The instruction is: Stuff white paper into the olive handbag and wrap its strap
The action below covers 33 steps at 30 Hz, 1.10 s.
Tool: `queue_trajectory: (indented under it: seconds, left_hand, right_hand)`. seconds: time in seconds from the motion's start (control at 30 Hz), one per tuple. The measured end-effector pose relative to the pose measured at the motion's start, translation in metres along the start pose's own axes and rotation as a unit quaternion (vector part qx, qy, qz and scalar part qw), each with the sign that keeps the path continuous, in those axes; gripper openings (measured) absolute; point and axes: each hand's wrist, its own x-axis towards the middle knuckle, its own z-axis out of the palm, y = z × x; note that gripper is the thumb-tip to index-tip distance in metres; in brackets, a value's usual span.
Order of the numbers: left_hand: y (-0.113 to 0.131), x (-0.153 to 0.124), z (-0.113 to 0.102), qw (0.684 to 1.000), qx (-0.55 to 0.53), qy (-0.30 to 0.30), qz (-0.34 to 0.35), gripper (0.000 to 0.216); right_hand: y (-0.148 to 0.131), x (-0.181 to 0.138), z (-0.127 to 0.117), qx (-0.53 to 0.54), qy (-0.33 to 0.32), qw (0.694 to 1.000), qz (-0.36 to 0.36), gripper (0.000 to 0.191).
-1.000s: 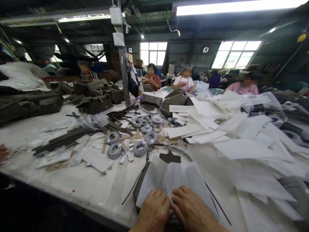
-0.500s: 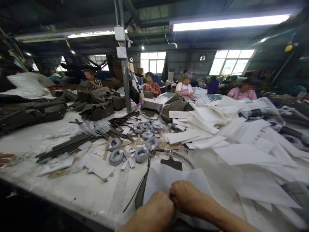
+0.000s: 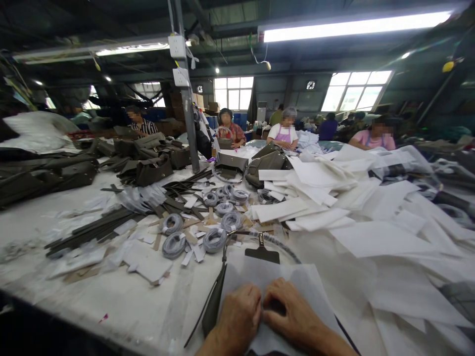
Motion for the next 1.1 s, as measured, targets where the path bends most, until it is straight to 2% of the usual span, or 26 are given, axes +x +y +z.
queue_trajectory:
  seconds: [0.17,0.23,0.37,0.43,0.53,0.63,0.7,0.8,0.9,1.0,1.1]
  left_hand:
    - [-0.007,0.001,0.007,0.986,0.019,0.126,0.106,0.025]
    - [-0.01,0.005,0.011,0.981,0.023,0.14,0.133,0.029]
    - [-0.015,0.01,0.012,0.991,0.026,0.09,0.099,0.033]
    - [-0.017,0.009,0.01,0.995,0.02,0.075,0.063,0.036]
    - [-0.018,0.007,0.005,0.998,0.017,0.05,0.042,0.047]
    - [-0.021,0.006,-0.001,0.998,0.028,0.018,0.052,0.059]
    - [-0.024,0.004,-0.006,0.998,0.039,0.008,0.057,0.065]
    - [-0.028,0.0,-0.013,0.996,0.047,0.002,0.076,0.072]
    - [-0.029,-0.004,-0.025,0.994,0.04,-0.029,0.094,0.071]
    - [-0.027,0.003,-0.042,0.99,0.036,-0.083,0.106,0.072]
    - [-0.021,0.033,-0.06,0.975,0.078,-0.176,0.114,0.078]
  right_hand:
    - [0.004,0.0,0.005,0.006,-0.023,0.999,-0.026,0.007]
    - [0.007,0.0,0.007,0.013,-0.027,0.999,-0.032,0.006]
    - [0.012,0.001,0.009,0.053,0.005,0.998,-0.036,0.008]
    - [0.016,0.001,0.009,0.03,0.039,0.998,-0.038,0.006]
    - [0.022,0.002,0.009,-0.049,0.072,0.996,-0.019,0.034]
    - [0.027,0.005,0.009,-0.092,0.038,0.995,0.011,0.064]
    - [0.029,0.007,0.01,-0.099,0.004,0.995,0.021,0.073]
    - [0.028,0.01,0.01,-0.097,-0.024,0.995,0.023,0.079]
    - [0.023,0.011,0.009,-0.096,-0.035,0.995,0.021,0.085]
    - [0.015,0.009,0.005,-0.094,-0.035,0.995,0.015,0.081]
    - [0.008,0.008,0.0,-0.086,-0.026,0.996,0.012,0.071]
